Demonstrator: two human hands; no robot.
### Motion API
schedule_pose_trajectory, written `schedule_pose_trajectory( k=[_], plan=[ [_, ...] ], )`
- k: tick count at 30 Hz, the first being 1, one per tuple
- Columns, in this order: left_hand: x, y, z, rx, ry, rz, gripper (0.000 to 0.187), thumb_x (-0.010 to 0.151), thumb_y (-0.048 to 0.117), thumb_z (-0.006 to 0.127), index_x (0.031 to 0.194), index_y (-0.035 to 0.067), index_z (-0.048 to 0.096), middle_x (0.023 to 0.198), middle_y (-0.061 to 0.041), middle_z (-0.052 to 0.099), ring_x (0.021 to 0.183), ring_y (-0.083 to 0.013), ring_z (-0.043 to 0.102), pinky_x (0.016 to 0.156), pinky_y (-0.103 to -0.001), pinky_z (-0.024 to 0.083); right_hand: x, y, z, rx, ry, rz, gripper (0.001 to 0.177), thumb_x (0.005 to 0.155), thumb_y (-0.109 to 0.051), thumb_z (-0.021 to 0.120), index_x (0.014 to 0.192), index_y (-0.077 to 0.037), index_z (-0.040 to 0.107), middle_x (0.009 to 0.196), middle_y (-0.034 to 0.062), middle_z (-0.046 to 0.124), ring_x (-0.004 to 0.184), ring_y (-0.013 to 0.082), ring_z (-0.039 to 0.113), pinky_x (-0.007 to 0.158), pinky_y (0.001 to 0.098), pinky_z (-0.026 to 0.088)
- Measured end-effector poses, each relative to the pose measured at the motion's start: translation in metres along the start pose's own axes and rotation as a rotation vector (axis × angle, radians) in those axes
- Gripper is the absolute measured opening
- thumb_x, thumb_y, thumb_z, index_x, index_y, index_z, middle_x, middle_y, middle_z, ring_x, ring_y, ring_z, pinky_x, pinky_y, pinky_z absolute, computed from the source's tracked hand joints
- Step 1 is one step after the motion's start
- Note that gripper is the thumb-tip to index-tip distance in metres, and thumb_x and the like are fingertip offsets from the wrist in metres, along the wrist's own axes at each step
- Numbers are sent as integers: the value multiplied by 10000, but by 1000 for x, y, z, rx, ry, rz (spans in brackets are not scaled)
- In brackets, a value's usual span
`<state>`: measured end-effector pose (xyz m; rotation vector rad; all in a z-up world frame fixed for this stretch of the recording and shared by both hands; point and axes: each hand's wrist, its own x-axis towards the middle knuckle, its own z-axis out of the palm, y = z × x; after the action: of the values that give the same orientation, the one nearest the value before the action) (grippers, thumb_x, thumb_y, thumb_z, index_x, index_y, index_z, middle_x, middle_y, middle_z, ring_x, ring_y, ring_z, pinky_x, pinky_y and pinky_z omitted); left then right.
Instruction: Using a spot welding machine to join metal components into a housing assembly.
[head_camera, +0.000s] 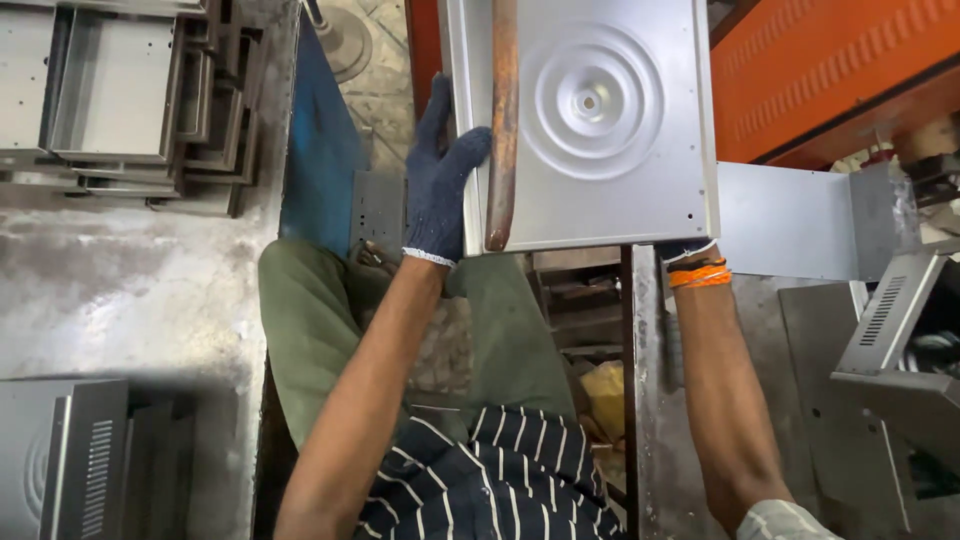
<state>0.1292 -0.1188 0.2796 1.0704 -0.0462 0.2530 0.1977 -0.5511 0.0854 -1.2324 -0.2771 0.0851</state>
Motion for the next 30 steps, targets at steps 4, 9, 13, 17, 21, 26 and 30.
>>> schedule_pose_trajectory(
  k=[4, 9, 13, 17, 21, 26, 30],
  plan=[
    [-2, -2, -5, 94, -3, 20, 820, 926, 150, 689, 1634, 2, 302, 1706, -153, 319, 1572, -247, 332, 1274, -369, 318, 5, 8, -13, -262, 0, -34, 507, 1144, -308, 425, 1570, -41, 362, 1565, 100, 466, 1432, 230, 461, 1224, 380, 385],
    [5, 3, -5, 29, -11, 38, 815, 938, 153, 699, 1631, -17, 306, 1701, -167, 346, 1557, -262, 369, 1272, -376, 320, 23, 11, -16, -109, 18, -52, 491, 1152, -291, 427, 1569, -36, 378, 1566, 89, 477, 1429, 214, 468, 1226, 367, 388],
    [-34, 25, 1, -124, -12, 24, 865, 899, 147, 690, 1649, 9, 281, 1634, -186, 422, 1446, -297, 488, 1189, -404, 426, 7, -27, 21, 23, 5, 2, 487, 1150, -304, 426, 1559, -41, 409, 1545, 77, 507, 1405, 203, 493, 1213, 353, 400],
    [-99, 13, 9, -276, 109, 19, 854, 930, 110, 695, 1648, 39, 238, 1625, -143, 403, 1451, -265, 460, 1198, -385, 408, -1, -41, 58, 165, 42, 121, 489, 1139, -324, 435, 1543, -49, 457, 1509, 65, 550, 1363, 189, 526, 1191, 339, 409],
    [-135, 6, 36, -205, 382, 165, 851, 920, 118, 701, 1643, 2, 267, 1583, -195, 445, 1385, -316, 498, 1161, -436, 443, 7, -42, 53, 237, 127, 135, 487, 1126, -332, 443, 1520, -51, 491, 1475, 56, 584, 1334, 181, 550, 1177, 332, 415],
    [-146, 0, 54, -9, 527, 258, 890, 923, 133, 694, 1667, 5, 221, 1695, -186, 301, 1542, -294, 341, 1294, -411, 270, -36, -90, 190, 298, 388, -29, 460, 1086, -319, 463, 1447, -46, 545, 1396, 44, 647, 1292, 171, 587, 1161, 337, 420],
    [-149, -2, 62, 103, 633, 210, 944, 914, 131, 720, 1658, 20, 149, 1695, -188, 237, 1529, -308, 300, 1282, -420, 246, -62, -156, 347, 193, 518, -72, 434, 1050, -267, 515, 1441, -78, 528, 1395, 1, 633, 1294, 144, 575, 1151, 327, 408]
  ],
)
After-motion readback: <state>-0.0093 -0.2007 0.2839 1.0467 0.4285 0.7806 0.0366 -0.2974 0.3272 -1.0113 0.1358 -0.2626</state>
